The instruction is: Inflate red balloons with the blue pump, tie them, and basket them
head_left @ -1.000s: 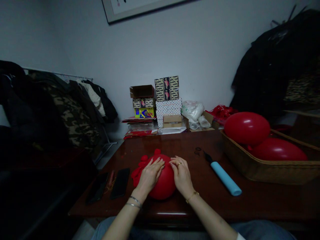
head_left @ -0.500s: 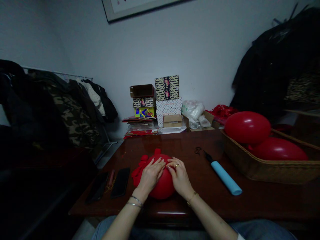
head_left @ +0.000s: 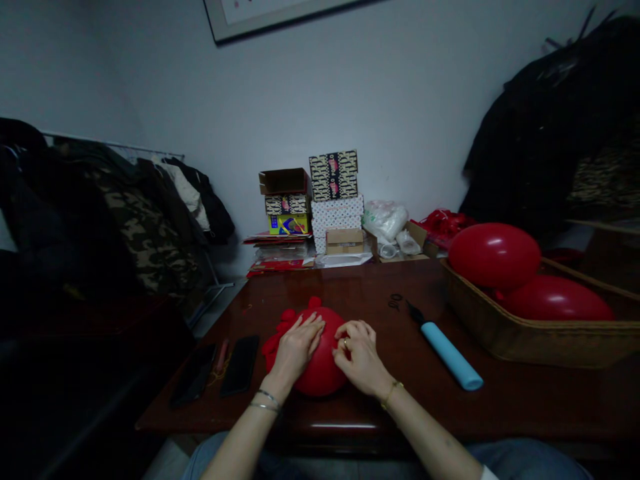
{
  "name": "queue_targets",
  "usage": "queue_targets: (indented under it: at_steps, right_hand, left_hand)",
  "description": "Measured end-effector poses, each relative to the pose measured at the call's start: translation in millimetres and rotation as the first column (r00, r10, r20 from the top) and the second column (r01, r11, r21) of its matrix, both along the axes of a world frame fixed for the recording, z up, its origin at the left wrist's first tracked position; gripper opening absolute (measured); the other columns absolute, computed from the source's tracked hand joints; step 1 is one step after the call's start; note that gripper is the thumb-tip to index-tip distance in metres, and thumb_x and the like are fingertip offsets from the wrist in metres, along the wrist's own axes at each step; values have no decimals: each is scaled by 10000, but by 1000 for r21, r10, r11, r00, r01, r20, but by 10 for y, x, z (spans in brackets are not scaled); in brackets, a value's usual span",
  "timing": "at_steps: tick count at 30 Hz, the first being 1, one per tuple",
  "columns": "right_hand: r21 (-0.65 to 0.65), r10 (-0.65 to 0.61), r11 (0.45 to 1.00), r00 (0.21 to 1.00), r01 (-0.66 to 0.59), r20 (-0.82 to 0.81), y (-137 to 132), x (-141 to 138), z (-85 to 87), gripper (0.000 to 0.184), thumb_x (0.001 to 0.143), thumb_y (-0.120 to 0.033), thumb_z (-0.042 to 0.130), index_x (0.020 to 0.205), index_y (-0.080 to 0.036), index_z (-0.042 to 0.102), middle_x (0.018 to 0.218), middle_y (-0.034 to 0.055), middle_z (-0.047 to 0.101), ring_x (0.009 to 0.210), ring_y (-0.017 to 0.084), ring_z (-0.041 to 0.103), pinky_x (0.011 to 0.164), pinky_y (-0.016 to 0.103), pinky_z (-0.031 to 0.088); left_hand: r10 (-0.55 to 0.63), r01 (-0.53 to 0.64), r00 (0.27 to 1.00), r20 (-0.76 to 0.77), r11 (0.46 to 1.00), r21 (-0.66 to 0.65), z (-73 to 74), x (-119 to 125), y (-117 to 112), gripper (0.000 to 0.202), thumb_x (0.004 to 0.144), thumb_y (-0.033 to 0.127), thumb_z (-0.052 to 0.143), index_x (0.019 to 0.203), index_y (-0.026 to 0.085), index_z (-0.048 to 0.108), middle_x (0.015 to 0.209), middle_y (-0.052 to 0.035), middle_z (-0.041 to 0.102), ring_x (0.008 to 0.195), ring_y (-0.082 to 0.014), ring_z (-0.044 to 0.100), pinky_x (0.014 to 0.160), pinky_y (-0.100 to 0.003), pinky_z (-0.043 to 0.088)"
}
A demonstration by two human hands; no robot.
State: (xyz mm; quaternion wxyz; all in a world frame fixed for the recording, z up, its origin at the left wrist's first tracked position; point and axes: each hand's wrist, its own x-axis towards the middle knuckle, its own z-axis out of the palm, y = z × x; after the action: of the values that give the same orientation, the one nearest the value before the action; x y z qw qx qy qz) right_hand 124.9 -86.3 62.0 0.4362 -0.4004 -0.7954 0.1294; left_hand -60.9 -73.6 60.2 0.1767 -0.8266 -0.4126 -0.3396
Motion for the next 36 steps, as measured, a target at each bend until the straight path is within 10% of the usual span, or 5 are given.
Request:
queue_targets:
  at_steps: [10, 16, 30, 36]
  right_hand:
    - [-17, -132, 991, 977, 131, -168, 107, -50, -189, 232, 782, -421, 579, 943, -264, 636, 1073, 57, 594, 1053, 227, 507, 969, 473, 319]
    - [42, -201, 977, 966, 210, -165, 179, -119, -276, 172, 838, -357, 520, 787, -263, 654, 1018, 37, 629, 1015, 210, 515, 878, 392, 384]
    - [-11, -626, 780, 779, 626, -26, 624, 747, -852, 321, 877, -407, 394, 870, -203, 642, 917, 107, 644, 911, 271, 491, 782, 416, 332]
    - [-3, -612, 788, 784, 616, 99, 632, 820, -1068, 308, 854, -344, 434, 1045, -216, 638, 1099, 103, 620, 1019, 283, 467, 829, 432, 339]
  left_hand:
    - [-10, 10, 1000, -12, 1000, -28, 0, 35, -13, 270, 894, 167, 451, 1110, 197, 610, 1094, -70, 678, 1106, -199, 579, 977, -421, 457]
    - [-16, 15, 999, -29, 1000, -21, 4, 38, -11, 263, 898, 171, 451, 1107, 198, 609, 1102, -68, 675, 1106, -205, 577, 966, -431, 466]
    - [1, -1, 1000, 9, 1000, -9, -28, 17, -1, 256, 904, 195, 455, 1096, 207, 624, 1107, -57, 673, 1095, -205, 585, 973, -426, 466]
    - [0, 0, 1000, 12, 1000, -17, -35, 16, 0, 255, 898, 189, 465, 1095, 204, 625, 1102, -56, 675, 1098, -205, 583, 983, -429, 455]
